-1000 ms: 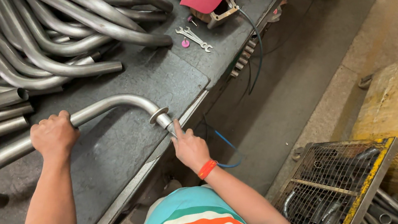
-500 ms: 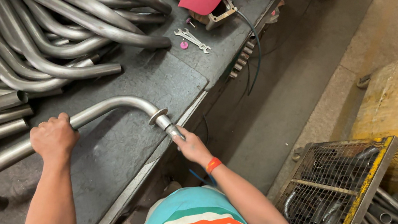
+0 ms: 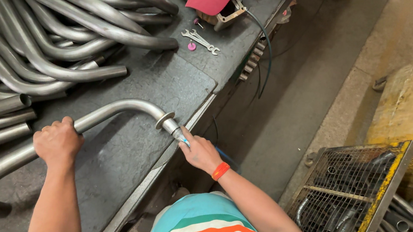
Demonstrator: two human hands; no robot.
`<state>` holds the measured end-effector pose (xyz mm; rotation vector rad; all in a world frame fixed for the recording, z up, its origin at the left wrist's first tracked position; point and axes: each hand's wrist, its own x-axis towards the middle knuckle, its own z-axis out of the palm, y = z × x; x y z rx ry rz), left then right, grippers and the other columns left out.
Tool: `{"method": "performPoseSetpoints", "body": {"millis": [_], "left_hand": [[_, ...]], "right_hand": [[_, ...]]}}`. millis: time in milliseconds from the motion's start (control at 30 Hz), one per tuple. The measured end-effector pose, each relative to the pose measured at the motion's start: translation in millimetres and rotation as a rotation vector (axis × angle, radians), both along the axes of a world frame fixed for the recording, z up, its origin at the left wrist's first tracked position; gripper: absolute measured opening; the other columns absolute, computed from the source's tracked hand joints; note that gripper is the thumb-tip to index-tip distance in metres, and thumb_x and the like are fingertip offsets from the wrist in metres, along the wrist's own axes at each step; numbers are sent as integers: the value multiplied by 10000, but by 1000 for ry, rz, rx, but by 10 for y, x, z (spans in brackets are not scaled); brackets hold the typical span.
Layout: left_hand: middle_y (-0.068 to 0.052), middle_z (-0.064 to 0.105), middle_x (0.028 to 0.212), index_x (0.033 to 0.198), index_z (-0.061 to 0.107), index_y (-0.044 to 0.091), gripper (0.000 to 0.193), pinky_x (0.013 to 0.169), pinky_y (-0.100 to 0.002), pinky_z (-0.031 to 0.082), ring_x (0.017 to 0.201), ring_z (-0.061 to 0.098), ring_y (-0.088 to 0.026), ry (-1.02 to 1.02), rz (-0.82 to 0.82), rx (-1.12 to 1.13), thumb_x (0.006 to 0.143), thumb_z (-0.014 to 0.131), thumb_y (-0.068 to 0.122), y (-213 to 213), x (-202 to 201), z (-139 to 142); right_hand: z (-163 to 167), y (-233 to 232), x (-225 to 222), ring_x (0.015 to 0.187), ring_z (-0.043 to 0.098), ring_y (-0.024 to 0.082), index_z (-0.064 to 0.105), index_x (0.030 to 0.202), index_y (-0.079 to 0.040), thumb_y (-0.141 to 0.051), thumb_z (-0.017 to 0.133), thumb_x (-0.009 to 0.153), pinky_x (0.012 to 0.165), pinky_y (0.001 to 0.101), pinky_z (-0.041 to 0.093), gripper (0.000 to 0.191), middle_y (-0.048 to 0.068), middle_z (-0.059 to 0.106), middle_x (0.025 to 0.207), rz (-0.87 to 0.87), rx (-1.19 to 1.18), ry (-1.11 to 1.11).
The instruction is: The person holds a bent steel tube on a workbench with one hand and uses a pneumatic die grinder with a small abrasive disc to grind the weld seam on the tube end, repositioning the tube and the grinder repeatedly to work around the joint, then sets the grinder down on the bench.
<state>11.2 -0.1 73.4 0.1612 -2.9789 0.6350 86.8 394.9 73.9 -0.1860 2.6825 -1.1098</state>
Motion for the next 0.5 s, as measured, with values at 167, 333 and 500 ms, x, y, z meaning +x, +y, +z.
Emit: {"method": "performPoseSetpoints", "body": {"millis": [167, 333, 500], "left_hand": [[-43, 753, 878, 918, 707, 174, 171, 751, -393, 504, 838, 740, -232, 27, -21, -11, 820, 753, 305, -58, 54, 11], [-60, 759, 884, 923, 713, 183, 159, 750, -399, 508, 837, 742, -249, 26, -32, -42, 833, 735, 312, 22, 138, -68], [-74, 762, 877, 916, 716, 164, 205, 733, -404, 518, 857, 745, -270, 11, -27, -28, 790, 715, 325, 275, 165, -3]], "right_hand": [[3, -65, 76, 852, 670, 437, 446, 1525, -151, -335, 559, 992, 759, 508, 527, 575, 213, 684, 920, -39, -139, 47], [9, -26, 232, 809, 661, 454, 441, 1535, -191, -353, 541, 994, 737, 524, 524, 574, 225, 666, 918, -116, 23, 0], [42, 240, 251, 799, 659, 464, 427, 1535, -173, -355, 545, 990, 734, 541, 516, 587, 234, 671, 906, -97, 33, -33]]}}
